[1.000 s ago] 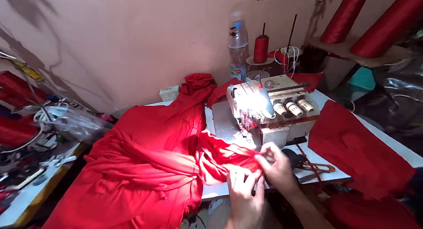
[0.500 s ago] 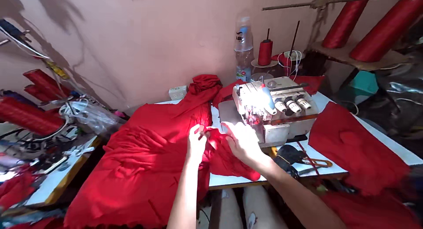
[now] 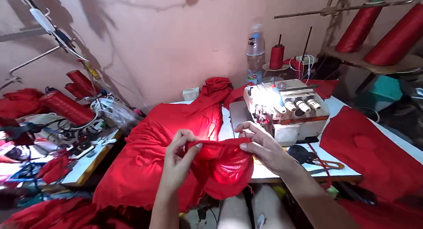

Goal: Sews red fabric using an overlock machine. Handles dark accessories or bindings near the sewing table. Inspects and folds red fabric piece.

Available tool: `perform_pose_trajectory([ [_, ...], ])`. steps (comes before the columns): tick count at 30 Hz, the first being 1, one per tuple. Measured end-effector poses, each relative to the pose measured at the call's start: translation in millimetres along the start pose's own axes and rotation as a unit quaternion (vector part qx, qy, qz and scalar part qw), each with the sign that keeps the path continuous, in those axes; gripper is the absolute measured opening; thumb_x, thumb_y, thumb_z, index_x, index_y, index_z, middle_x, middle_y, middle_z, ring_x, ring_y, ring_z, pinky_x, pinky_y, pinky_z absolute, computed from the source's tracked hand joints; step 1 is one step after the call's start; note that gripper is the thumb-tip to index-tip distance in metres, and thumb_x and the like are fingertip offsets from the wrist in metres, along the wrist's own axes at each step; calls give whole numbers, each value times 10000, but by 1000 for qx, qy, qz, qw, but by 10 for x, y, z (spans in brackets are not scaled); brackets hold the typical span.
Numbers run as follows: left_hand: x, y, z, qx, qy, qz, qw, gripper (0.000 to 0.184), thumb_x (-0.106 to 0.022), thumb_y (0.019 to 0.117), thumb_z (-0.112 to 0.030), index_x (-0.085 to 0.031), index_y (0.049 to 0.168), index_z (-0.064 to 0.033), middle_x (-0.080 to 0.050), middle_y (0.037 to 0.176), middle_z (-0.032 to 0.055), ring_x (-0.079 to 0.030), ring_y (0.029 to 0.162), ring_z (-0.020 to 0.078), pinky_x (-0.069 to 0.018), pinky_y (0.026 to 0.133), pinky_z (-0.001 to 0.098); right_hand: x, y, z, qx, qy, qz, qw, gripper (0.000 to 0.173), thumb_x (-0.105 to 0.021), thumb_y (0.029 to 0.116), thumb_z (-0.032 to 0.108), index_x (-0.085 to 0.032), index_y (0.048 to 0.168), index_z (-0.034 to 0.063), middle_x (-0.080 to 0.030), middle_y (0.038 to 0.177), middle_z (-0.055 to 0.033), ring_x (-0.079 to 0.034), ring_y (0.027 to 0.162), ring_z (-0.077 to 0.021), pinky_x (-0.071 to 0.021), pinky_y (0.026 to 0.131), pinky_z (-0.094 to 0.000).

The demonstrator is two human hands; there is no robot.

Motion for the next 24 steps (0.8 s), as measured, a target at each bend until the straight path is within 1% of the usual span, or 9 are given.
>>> perform_pose_trajectory([
  [2, -63, -22, 0, 93, -107, -12, 990, 273, -426, 1001, -118, -696, 969, -147, -726, 1053, -78, -675, 972, 14, -564, 833, 214, -30, -16, 9, -16, -45, 5, 999, 250, -480, 1002, 70, -519, 1248, 68, -641, 877, 111, -639, 787, 39, -555, 753, -166],
  [6, -229, -82, -116, 222, -194, -64, 954, 380, -265, 1062, -146, -636, 984, -161, -708, 859, -91, -681, 807, -9, -584, 747, 192, -89, -49, -10, 8, -21, 53, 998, 242, -498, 1021, 128, -477, 1255, 68, -583, 809, 137, -600, 741, 46, -531, 724, -166],
  [8, -240, -94, -159, 243, -195, -90, 946, 406, -247, 1063, -135, -642, 969, -151, -715, 848, -83, -688, 798, -5, -588, 746, 194, -114, -81, -8, 5, -11, 79, 997, 312, -598, 986, 166, -471, 1254, 70, -642, 887, 121, -649, 818, 35, -563, 772, -183],
  [14, -205, -124, -172, 246, -262, -97, 928, 460, -244, 1051, -149, -674, 886, -159, -732, 785, -50, -702, 735, 12, -598, 695, 203, -91, -82, -84, -47, -3, 64, 997, 165, -482, 1037, 113, -510, 1200, 109, -717, 939, 51, -698, 883, -19, -577, 832, -226],
  [16, -180, -104, -151, 185, -225, -37, 956, 339, -346, 1027, -183, -664, 911, -189, -715, 830, -95, -679, 781, -18, -575, 723, 181, -167, -75, 36, -34, -17, 62, 997, 156, -484, 1032, 108, -474, 1188, 101, -670, 886, 101, -654, 834, 33, -544, 805, -190],
  [18, -212, -33, -176, 70, -74, 63, 993, 163, -590, 979, -351, -651, 979, -200, -703, 925, -121, -658, 852, -42, -547, 767, 160, -206, -82, 155, 16, -70, 52, 996, 237, -542, 998, 85, -468, 1219, 47, -595, 818, 116, -591, 747, 63, -515, 739, -151],
  [20, -382, 80, -332, -49, 123, 142, 981, 297, -690, 880, -279, -650, 1060, -46, -735, 990, 7, -666, 829, 34, -545, 730, 222, -250, -133, 286, 107, -138, 21, 984, 389, -613, 876, 16, -471, 1236, -23, -545, 786, 99, -526, 691, 73, -466, 663, -115],
  [22, -527, 236, -643, -168, 260, 88, 947, 228, -659, 827, -189, -724, 957, -12, -730, 839, 68, -682, 723, 131, -555, 647, 318, -269, -231, 392, 172, -197, -73, 962, 477, -633, 752, -8, -508, 1212, -32, -607, 828, 59, -578, 745, 54, -493, 678, -121],
  [24, -560, 429, -1133, -302, 290, -32, 908, 169, -646, 880, -146, -715, 899, 7, -708, 803, 107, -680, 749, 163, -552, 692, 317, -255, -332, 390, 203, -235, -160, 937, 492, -669, 720, -21, -533, 1192, -61, -671, 924, -20, -650, 845, 17, -551, 758, -148],
])
Point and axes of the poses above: each hand's wrist, its own y-axis towards the middle knuckle, its own x-axis out of the back of the hand, z = x × y, the point moved 5 cm from there along y, towards the middle knuckle
